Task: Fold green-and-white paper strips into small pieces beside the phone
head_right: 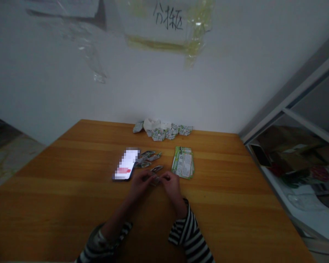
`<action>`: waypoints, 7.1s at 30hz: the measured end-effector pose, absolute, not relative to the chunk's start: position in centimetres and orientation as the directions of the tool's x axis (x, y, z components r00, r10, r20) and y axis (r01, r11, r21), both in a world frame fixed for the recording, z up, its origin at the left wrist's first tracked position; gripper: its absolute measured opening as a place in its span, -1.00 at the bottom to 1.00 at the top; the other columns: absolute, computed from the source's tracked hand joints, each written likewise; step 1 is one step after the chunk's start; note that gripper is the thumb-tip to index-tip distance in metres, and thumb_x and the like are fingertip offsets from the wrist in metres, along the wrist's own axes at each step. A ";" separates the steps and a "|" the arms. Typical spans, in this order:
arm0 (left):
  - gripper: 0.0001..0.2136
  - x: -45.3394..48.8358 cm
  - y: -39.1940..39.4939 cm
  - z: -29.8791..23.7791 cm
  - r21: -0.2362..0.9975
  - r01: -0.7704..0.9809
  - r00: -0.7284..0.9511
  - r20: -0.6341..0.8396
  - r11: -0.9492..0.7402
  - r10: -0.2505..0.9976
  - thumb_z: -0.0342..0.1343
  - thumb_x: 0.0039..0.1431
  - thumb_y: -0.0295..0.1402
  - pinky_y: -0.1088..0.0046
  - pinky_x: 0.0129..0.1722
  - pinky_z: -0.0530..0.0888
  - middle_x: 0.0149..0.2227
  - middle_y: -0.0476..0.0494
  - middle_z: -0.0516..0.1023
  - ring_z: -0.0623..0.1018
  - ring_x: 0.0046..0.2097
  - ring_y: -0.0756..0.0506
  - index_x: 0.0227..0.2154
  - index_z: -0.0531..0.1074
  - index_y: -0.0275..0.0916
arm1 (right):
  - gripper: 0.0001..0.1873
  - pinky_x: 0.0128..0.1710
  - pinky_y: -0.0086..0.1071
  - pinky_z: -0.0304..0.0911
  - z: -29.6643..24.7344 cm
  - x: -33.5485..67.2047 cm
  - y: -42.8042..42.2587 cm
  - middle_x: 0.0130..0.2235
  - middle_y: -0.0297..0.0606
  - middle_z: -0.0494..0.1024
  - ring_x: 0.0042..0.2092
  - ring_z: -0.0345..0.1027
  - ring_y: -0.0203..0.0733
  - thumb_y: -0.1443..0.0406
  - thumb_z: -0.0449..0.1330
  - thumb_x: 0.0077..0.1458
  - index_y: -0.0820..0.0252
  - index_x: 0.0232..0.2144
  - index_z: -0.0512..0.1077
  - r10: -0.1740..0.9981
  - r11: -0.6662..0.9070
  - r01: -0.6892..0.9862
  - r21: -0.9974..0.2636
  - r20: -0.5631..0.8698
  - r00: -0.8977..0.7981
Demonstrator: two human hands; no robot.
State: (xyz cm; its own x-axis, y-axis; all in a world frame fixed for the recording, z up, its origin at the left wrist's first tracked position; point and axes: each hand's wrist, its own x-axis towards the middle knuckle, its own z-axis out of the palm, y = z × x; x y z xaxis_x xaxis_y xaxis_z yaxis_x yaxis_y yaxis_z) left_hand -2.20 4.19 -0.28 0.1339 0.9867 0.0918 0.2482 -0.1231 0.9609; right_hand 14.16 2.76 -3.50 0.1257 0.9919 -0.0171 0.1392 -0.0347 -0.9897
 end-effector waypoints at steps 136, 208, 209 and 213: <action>-0.85 -3.3 4.3 -1.7 0.923 0.130 0.087 0.353 -0.362 0.932 0.15 0.11 -0.40 0.36 -0.20 0.56 -0.25 -0.17 0.68 0.65 -0.23 -0.15 -0.33 0.63 -0.18 | -0.80 -0.22 -0.24 0.45 -2.0 14.0 2.1 -0.31 -0.22 0.67 -0.29 0.55 -0.09 0.29 0.31 -0.12 0.14 -0.35 0.63 0.978 0.112 -0.043 -0.993 0.102 0.180; -0.60 -2.3 4.7 -1.7 0.978 -0.169 -0.035 -0.134 0.126 0.990 0.25 -0.06 0.01 0.50 -0.50 0.41 -0.54 -0.03 0.51 0.49 -0.50 -0.03 -0.52 0.46 -0.29 | -0.68 -0.19 -0.27 0.44 -0.9 11.6 1.8 -0.24 -0.27 0.62 -0.22 0.53 -0.13 0.16 0.34 -0.04 0.10 -0.20 0.47 0.983 -0.036 -0.218 -0.975 0.004 -0.182; -0.60 -2.2 4.7 -1.8 0.972 -0.189 -0.015 -0.143 0.138 0.990 0.25 -0.07 0.02 0.49 -0.51 0.41 -0.53 -0.04 0.52 0.49 -0.50 -0.03 -0.50 0.46 -0.29 | -0.69 -0.23 -0.28 0.44 -0.9 11.7 1.8 -0.28 -0.28 0.63 -0.27 0.54 -0.14 0.16 0.34 -0.04 0.11 -0.22 0.47 0.984 -0.051 -0.224 -0.973 -0.010 -0.180; -0.54 -1.7 4.7 -2.0 0.975 -0.167 -0.042 -0.158 0.149 0.987 0.09 0.07 0.10 0.43 -0.47 0.45 -0.50 -0.12 0.56 0.53 -0.46 -0.09 -0.44 0.49 -0.28 | -0.58 -0.39 -0.32 0.44 -1.0 11.8 1.9 -0.32 -0.26 0.63 -0.40 0.52 -0.16 0.14 0.35 -0.05 0.15 -0.14 0.43 0.995 -0.082 -0.265 -0.961 -0.064 -0.077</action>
